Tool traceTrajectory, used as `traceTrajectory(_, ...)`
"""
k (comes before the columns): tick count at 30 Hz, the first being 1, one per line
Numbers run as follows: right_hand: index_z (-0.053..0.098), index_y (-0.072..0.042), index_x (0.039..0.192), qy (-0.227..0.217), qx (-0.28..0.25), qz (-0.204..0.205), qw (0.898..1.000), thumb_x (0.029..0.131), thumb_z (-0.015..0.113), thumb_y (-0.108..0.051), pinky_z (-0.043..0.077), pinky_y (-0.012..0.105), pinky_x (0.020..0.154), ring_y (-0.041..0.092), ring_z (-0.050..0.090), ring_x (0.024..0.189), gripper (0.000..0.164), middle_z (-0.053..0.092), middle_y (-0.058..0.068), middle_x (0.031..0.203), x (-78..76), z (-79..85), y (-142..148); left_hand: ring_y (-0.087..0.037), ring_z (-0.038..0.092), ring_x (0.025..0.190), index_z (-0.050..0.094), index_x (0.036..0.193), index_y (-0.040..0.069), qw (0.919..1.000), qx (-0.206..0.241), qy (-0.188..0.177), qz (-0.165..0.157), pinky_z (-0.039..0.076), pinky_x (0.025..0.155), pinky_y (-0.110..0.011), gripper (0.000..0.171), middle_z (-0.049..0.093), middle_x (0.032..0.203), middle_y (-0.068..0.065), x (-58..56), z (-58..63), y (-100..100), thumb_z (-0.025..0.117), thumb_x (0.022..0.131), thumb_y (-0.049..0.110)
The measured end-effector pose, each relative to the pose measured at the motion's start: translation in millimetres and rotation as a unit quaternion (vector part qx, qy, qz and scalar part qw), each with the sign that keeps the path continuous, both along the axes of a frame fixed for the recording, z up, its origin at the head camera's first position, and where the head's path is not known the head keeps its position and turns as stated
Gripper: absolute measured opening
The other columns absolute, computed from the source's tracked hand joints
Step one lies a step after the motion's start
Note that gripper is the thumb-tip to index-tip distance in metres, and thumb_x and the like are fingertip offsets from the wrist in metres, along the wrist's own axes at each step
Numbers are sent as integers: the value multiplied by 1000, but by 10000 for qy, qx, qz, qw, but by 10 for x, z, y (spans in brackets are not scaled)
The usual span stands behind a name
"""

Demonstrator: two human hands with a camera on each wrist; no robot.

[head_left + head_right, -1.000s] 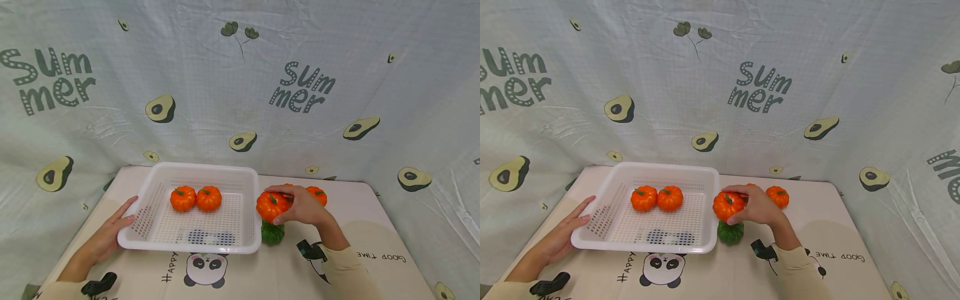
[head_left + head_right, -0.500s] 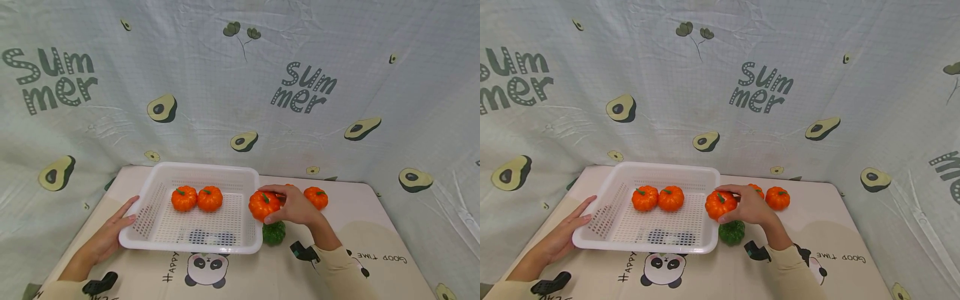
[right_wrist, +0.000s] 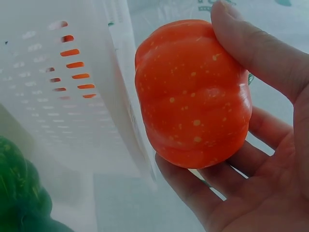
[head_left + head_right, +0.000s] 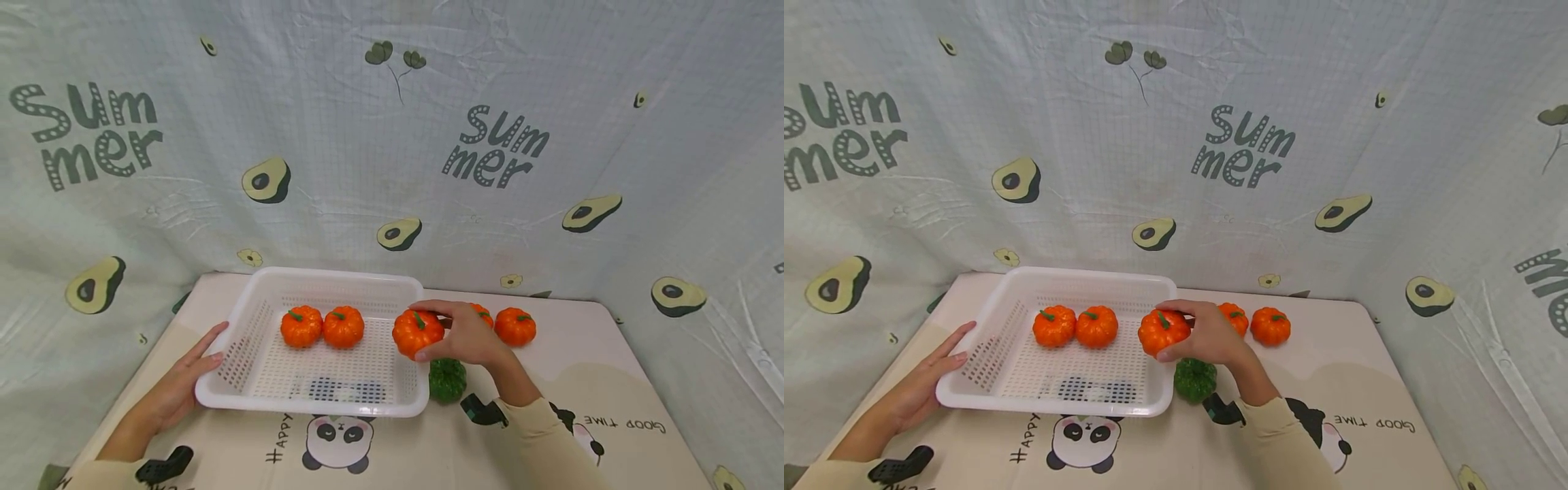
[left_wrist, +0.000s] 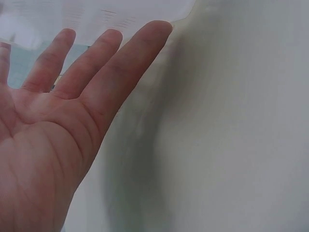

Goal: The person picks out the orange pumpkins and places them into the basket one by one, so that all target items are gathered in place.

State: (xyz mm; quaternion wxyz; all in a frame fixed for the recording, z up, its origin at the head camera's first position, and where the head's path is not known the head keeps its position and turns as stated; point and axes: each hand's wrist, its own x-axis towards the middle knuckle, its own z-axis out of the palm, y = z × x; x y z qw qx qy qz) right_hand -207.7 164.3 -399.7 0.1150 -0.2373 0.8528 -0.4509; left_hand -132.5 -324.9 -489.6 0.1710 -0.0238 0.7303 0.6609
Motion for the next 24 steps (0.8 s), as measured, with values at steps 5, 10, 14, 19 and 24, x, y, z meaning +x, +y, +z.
traceTrajectory(5,66,-16,140,86,46,22,10000,74,92,-24,61,34,87,26,64,113,71,68,7,134,-29,-1,-77,10,56,110,-2,166,46,10000,66,6,16,57,90,-33,66,1,170,-20,-4,-7,-1,37,113,36)
traceTrajectory(10,65,-13,140,252,6,151,9996,76,92,-24,61,35,89,27,63,113,70,68,10,133,-74,-26,-134,10,56,110,-1,166,45,9999,107,4,20,57,90,-34,66,1,171,-19,-1,-14,-2,37,113,36)
traceTrajectory(14,65,-12,140,317,-52,201,9993,76,92,-23,61,35,88,26,64,112,70,68,11,133,-101,-44,-167,10,55,110,-2,166,45,10000,37,-20,52,58,91,-35,66,-2,172,-21,7,-17,2,37,113,36)
traceTrajectory(19,65,-12,140,277,-78,105,9995,76,92,-25,60,39,92,26,63,111,71,68,10,133,-138,-62,-225,10,54,110,-2,166,44,9999,-39,-34,97,57,92,-35,67,-2,173,-23,10,-18,10,38,113,36)
traceTrajectory(24,64,-13,141,162,-62,-15,9998,76,92,-26,60,39,93,26,63,112,72,67,10,135,-171,-71,-296,0,53,118,-2,166,43,9999,-103,-35,105,58,94,-39,67,-1,173,-23,11,-14,15,37,113,37)
